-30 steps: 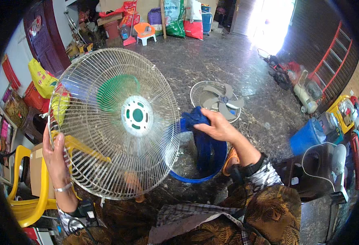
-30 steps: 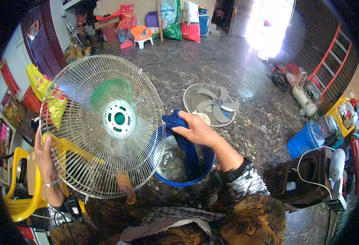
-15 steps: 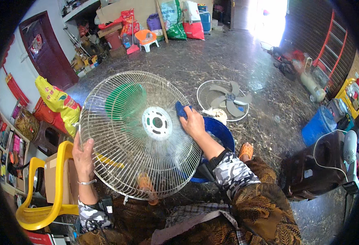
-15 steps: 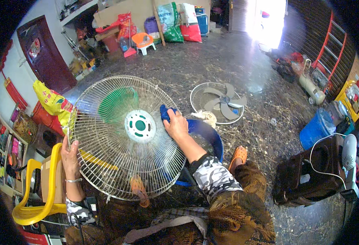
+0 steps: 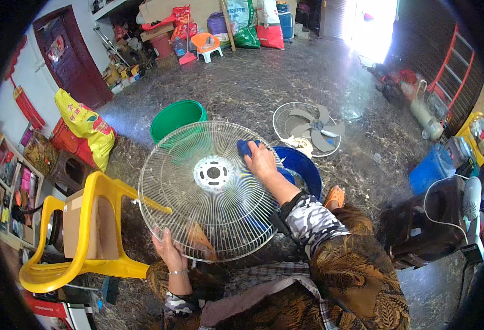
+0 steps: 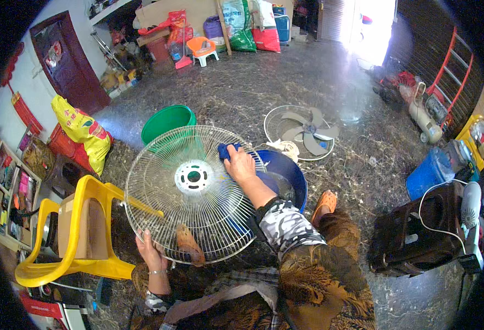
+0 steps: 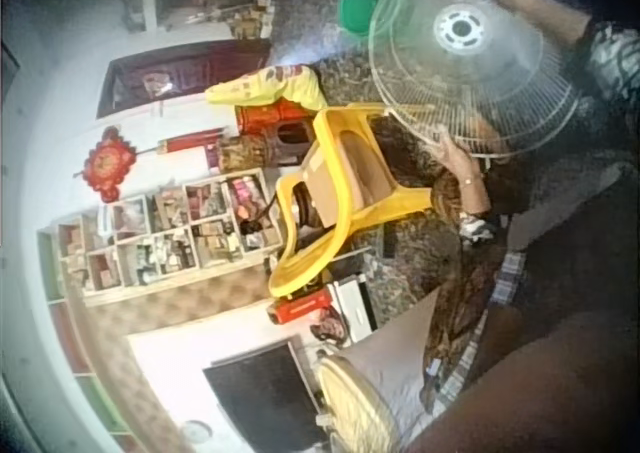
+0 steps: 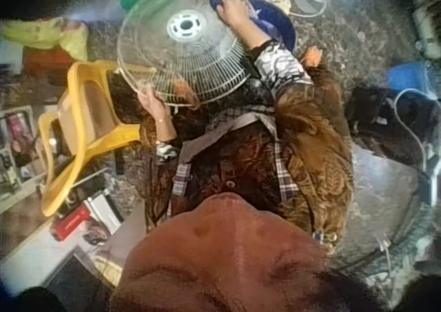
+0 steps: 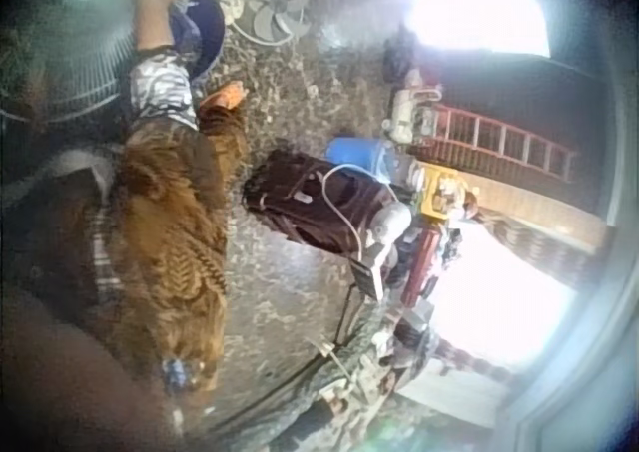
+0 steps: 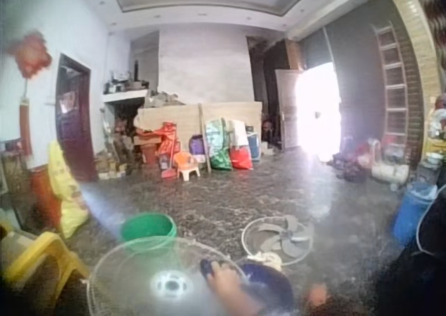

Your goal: The person cleans a disassembled fan grille with a blue cloth dipped in a bucket of water.

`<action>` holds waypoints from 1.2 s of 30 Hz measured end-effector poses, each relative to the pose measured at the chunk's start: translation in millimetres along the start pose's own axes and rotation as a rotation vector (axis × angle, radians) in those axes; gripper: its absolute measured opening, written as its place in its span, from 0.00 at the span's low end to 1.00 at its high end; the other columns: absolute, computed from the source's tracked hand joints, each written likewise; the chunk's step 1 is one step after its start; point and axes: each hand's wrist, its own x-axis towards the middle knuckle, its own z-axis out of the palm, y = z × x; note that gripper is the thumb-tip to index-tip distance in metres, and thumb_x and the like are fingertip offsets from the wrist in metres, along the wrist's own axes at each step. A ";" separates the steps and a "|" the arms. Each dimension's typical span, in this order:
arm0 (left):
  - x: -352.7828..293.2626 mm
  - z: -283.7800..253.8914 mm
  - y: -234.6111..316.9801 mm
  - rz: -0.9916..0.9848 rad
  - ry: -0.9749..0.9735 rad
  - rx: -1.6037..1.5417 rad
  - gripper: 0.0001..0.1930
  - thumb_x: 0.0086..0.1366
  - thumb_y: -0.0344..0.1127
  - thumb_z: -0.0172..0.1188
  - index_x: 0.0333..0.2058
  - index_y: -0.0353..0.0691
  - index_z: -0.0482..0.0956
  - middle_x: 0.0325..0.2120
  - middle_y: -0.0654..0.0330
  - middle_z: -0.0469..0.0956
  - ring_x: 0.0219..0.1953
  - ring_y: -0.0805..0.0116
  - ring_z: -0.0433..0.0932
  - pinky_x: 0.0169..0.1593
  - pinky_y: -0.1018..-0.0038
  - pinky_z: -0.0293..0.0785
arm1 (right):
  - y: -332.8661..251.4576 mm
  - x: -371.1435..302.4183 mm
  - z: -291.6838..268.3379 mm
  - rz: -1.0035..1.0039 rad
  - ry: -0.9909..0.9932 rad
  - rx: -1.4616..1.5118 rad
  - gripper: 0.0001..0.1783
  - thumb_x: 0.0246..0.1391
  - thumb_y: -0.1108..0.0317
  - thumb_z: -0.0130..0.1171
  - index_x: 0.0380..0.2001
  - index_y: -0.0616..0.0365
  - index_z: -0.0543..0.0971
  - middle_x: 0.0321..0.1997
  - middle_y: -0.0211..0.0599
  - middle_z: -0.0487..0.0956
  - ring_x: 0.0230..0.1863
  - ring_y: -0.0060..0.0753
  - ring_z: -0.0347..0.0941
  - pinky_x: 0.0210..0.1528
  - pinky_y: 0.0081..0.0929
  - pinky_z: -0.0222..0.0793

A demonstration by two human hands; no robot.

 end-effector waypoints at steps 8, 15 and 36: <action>46.7 10.4 52.4 0.301 -0.092 0.195 0.39 0.58 0.34 0.63 0.64 0.44 0.52 0.36 0.63 0.69 0.26 0.79 0.62 0.28 0.82 0.62 | -29.6 -33.3 -27.3 -0.412 -0.232 -0.006 0.19 0.42 0.61 0.62 0.39 0.52 0.71 0.32 0.46 0.73 0.31 0.53 0.74 0.31 0.48 0.70; 69.0 25.5 44.1 0.340 -0.142 0.270 0.38 0.58 0.34 0.62 0.64 0.42 0.52 0.32 0.66 0.66 0.27 0.79 0.58 0.28 0.80 0.56 | 18.6 4.1 -10.0 -0.216 0.014 0.180 0.14 0.48 0.61 0.59 0.34 0.54 0.69 0.28 0.52 0.75 0.31 0.58 0.73 0.31 0.50 0.68; 94.5 20.9 70.6 0.199 -0.155 0.319 0.37 0.56 0.39 0.62 0.61 0.35 0.57 0.48 0.53 0.70 0.45 0.68 0.72 0.46 0.74 0.70 | 35.0 7.8 -62.1 -0.172 0.166 0.236 0.12 0.43 0.66 0.62 0.30 0.58 0.72 0.26 0.47 0.74 0.29 0.52 0.73 0.30 0.41 0.68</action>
